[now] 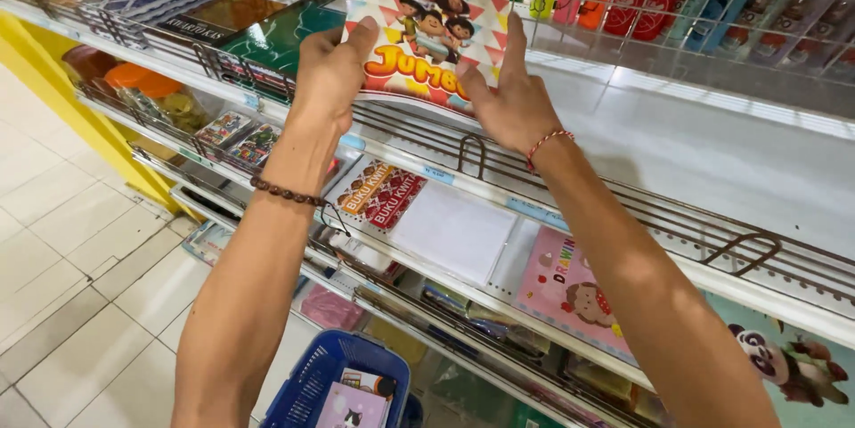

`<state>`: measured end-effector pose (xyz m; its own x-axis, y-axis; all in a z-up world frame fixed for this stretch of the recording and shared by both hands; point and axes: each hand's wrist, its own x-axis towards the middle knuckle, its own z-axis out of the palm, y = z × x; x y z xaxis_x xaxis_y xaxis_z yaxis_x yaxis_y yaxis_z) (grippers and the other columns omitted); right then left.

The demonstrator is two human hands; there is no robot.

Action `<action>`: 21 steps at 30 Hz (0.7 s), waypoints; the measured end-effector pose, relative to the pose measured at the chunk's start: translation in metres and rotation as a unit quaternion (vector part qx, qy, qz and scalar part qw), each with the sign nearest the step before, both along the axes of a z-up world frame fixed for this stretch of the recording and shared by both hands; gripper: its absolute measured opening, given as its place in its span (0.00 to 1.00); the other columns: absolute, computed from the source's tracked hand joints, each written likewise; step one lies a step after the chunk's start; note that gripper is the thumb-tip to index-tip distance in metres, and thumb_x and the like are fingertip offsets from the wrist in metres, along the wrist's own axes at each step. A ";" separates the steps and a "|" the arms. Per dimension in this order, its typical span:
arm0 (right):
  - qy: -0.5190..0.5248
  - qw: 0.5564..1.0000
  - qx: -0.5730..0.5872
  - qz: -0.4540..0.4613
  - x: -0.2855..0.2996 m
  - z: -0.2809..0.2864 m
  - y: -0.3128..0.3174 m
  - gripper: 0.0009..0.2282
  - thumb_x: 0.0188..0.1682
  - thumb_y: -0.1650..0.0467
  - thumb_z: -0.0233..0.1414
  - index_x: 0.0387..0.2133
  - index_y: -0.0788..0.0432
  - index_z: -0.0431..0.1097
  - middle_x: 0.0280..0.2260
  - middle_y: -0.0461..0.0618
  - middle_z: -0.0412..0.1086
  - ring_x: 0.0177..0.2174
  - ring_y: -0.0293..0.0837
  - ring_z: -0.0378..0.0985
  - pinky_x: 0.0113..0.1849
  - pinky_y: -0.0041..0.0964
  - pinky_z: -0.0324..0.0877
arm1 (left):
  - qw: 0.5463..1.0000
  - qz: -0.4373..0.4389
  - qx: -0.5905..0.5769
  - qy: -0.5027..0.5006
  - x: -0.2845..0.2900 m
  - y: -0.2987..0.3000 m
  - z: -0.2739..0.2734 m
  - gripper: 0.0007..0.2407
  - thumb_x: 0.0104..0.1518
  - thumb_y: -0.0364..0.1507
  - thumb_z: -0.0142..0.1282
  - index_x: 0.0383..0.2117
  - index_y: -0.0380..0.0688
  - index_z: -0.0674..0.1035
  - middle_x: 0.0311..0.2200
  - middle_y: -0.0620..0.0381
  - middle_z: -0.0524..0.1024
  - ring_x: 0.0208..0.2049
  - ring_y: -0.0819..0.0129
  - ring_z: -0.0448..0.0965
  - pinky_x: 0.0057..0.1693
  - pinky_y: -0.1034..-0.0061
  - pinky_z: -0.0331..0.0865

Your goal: Organizing notebooks by placing them in a basket, wiping the shelf clean with a cloth, and then returning the notebooks to the shelf.

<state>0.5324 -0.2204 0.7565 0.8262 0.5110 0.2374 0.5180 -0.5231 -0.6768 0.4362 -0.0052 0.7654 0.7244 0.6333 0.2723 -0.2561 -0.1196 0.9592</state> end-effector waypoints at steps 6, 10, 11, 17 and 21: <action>-0.336 0.912 0.155 0.178 -0.013 -0.002 -0.014 0.29 0.56 0.67 0.59 0.65 0.63 0.50 0.58 0.71 0.67 0.57 0.68 0.71 0.55 0.51 0.67 | 0.986 -0.022 -0.032 -0.162 -0.055 -0.028 -0.024 0.11 0.62 0.29 0.55 0.39 0.30 0.81 0.34 0.55 0.84 0.31 0.75 0.83 0.39 0.79 0.77; -0.301 0.904 0.188 0.238 -0.036 -0.004 -0.022 0.30 0.56 0.70 0.59 0.68 0.61 0.52 0.60 0.63 0.68 0.60 0.56 0.74 0.60 0.42 0.68 | 0.971 0.047 0.015 -0.236 -0.101 -0.062 -0.046 0.12 0.68 0.30 0.52 0.47 0.30 0.77 0.41 0.54 0.81 0.38 0.76 0.80 0.45 0.77 0.77; -0.349 0.875 0.212 0.262 -0.041 -0.009 -0.022 0.29 0.57 0.73 0.59 0.68 0.61 0.52 0.63 0.64 0.64 0.63 0.56 0.71 0.63 0.41 0.66 | 0.966 0.071 0.008 -0.250 -0.115 -0.073 -0.052 0.12 0.70 0.31 0.51 0.50 0.31 0.75 0.44 0.54 0.79 0.41 0.77 0.79 0.48 0.77 0.77; -0.204 0.898 0.232 0.314 -0.147 -0.053 -0.038 0.30 0.57 0.76 0.55 0.70 0.63 0.45 0.65 0.63 0.60 0.63 0.50 0.66 0.66 0.40 0.62 | 0.942 0.147 -0.107 -0.281 -0.201 -0.116 -0.133 0.15 0.69 0.27 0.49 0.57 0.28 0.70 0.50 0.49 0.77 0.48 0.69 0.78 0.55 0.73 0.73; 0.128 0.890 0.317 0.303 -0.184 -0.131 -0.020 0.36 0.53 0.76 0.53 0.72 0.63 0.39 0.61 0.61 0.59 0.59 0.47 0.65 0.60 0.39 0.62 | 0.946 0.199 -0.116 -0.230 -0.247 -0.119 -0.203 0.16 0.68 0.28 0.49 0.57 0.29 0.70 0.50 0.49 0.76 0.48 0.70 0.78 0.56 0.76 0.72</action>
